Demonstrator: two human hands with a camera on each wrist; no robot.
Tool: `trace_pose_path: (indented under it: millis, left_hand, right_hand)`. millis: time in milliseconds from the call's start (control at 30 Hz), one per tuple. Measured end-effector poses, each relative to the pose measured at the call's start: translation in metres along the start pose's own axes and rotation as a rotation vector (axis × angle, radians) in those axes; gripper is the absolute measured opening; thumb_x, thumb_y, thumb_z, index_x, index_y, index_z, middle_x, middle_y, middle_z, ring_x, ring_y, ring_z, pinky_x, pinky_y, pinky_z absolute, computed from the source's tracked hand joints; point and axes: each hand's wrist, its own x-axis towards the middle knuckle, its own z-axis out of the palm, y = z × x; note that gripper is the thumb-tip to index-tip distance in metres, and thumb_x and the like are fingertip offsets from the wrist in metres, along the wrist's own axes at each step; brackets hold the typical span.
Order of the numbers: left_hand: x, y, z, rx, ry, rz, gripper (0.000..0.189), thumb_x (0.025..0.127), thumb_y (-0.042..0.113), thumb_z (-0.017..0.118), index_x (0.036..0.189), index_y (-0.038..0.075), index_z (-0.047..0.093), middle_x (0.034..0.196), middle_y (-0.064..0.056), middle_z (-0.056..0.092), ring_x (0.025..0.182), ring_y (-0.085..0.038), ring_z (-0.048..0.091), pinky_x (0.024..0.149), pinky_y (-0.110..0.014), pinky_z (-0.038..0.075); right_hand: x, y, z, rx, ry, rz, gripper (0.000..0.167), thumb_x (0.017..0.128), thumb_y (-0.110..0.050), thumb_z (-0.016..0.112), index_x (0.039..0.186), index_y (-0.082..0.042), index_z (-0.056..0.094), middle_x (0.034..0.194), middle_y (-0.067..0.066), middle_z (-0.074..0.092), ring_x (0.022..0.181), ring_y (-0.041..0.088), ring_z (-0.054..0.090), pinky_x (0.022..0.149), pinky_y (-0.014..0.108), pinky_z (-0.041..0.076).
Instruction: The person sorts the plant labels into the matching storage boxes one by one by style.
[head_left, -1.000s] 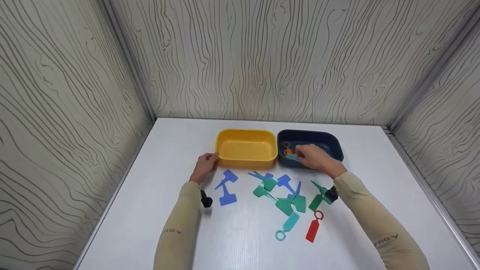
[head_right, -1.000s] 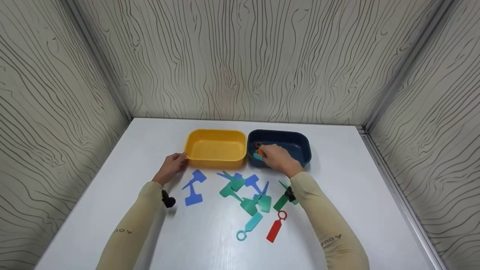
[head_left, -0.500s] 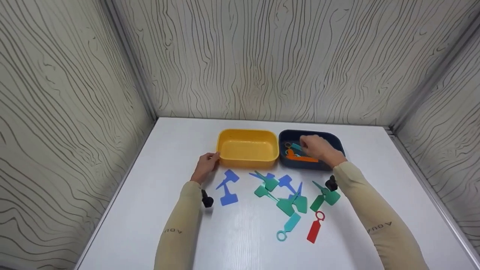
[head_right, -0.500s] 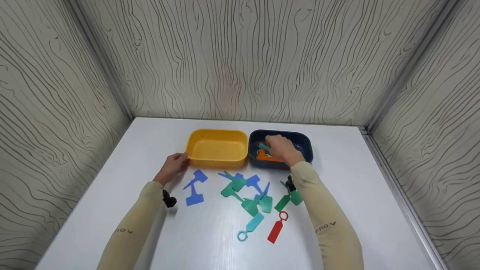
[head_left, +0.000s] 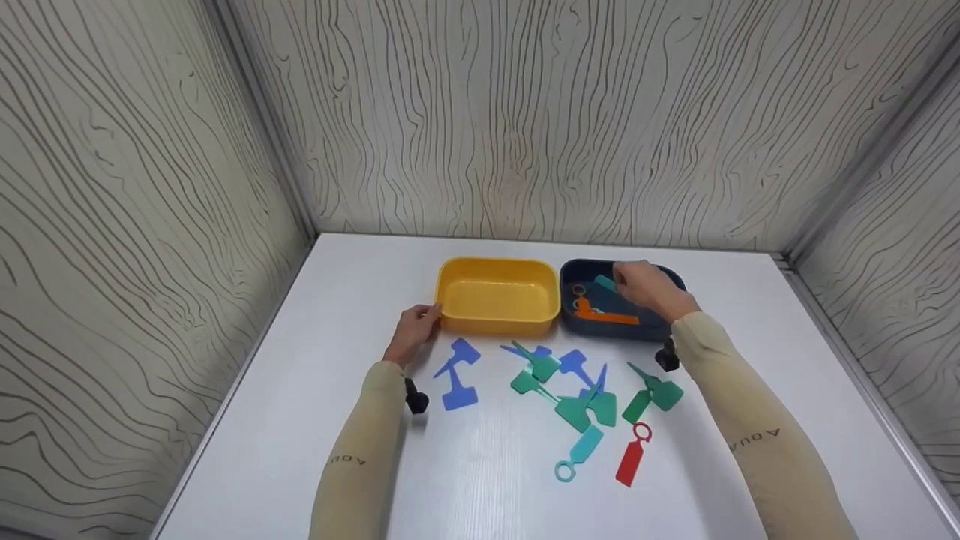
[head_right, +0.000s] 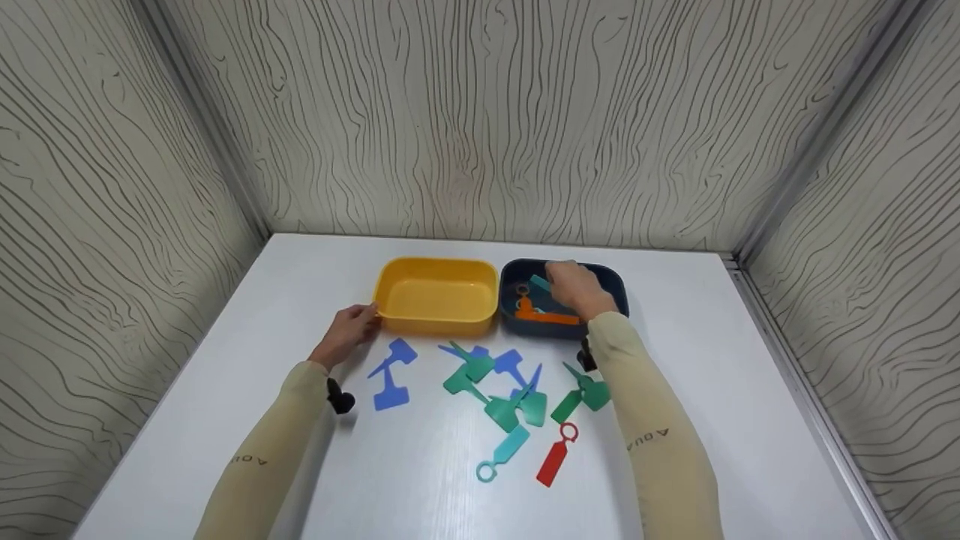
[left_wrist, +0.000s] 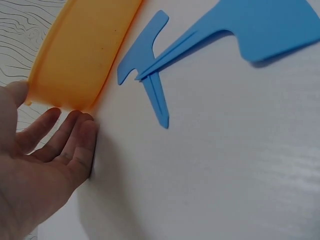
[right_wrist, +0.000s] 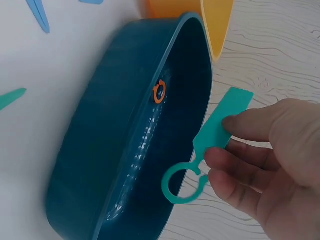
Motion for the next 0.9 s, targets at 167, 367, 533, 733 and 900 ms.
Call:
trace_pose_path:
  millis: [167, 367, 533, 733, 900]
  left_hand:
    - [-0.001, 0.001, 0.000, 0.020, -0.001, -0.017, 0.050, 0.097, 0.052, 0.052, 0.122, 0.010, 0.061, 0.104, -0.009, 0.063, 0.093, -0.020, 0.057, 0.085, -0.031, 0.046]
    - [0.000, 0.000, 0.000, 0.037, -0.003, -0.029, 0.054, 0.096, 0.055, 0.052, 0.126, 0.011, 0.060, 0.107, -0.007, 0.063, 0.099, -0.021, 0.056, 0.092, -0.035, 0.046]
    - [0.000, 0.000, 0.000, 0.033, -0.006, -0.023, 0.054, 0.096, 0.055, 0.052, 0.125, 0.010, 0.060, 0.107, -0.008, 0.064, 0.098, -0.020, 0.057, 0.089, -0.034, 0.047]
    - [0.000, -0.001, -0.001, 0.004, -0.010, 0.003, 0.051, 0.098, 0.050, 0.053, 0.123, 0.007, 0.060, 0.104, -0.010, 0.064, 0.091, -0.019, 0.057, 0.082, -0.028, 0.046]
    - [0.002, 0.000, -0.001, 0.008, -0.004, -0.002, 0.048, 0.098, 0.048, 0.053, 0.123, 0.007, 0.061, 0.103, -0.009, 0.064, 0.092, -0.019, 0.057, 0.085, -0.029, 0.045]
  right_hand:
    - [-0.001, 0.009, -0.004, 0.013, 0.028, 0.011, 0.006, 0.094, -0.002, 0.053, 0.091, -0.001, 0.058, 0.077, 0.010, 0.057, 0.066, 0.021, 0.048, 0.060, 0.034, 0.040]
    - [-0.005, 0.016, -0.006, -0.013, 0.067, 0.039, 0.006, 0.094, -0.004, 0.054, 0.093, -0.001, 0.059, 0.079, 0.012, 0.060, 0.066, 0.023, 0.050, 0.061, 0.039, 0.042]
    - [-0.007, 0.018, -0.004, -0.005, 0.066, 0.051, 0.008, 0.094, -0.005, 0.054, 0.095, 0.000, 0.060, 0.083, 0.014, 0.062, 0.069, 0.024, 0.053, 0.064, 0.041, 0.046]
    - [-0.011, 0.014, -0.001, -0.017, 0.042, 0.028, 0.008, 0.095, -0.006, 0.054, 0.094, -0.002, 0.060, 0.085, 0.014, 0.064, 0.070, 0.024, 0.057, 0.066, 0.042, 0.048]
    - [-0.018, 0.003, 0.001, 0.016, 0.010, 0.009, 0.011, 0.097, -0.009, 0.053, 0.099, -0.003, 0.061, 0.088, 0.013, 0.065, 0.069, 0.021, 0.058, 0.067, 0.042, 0.049]
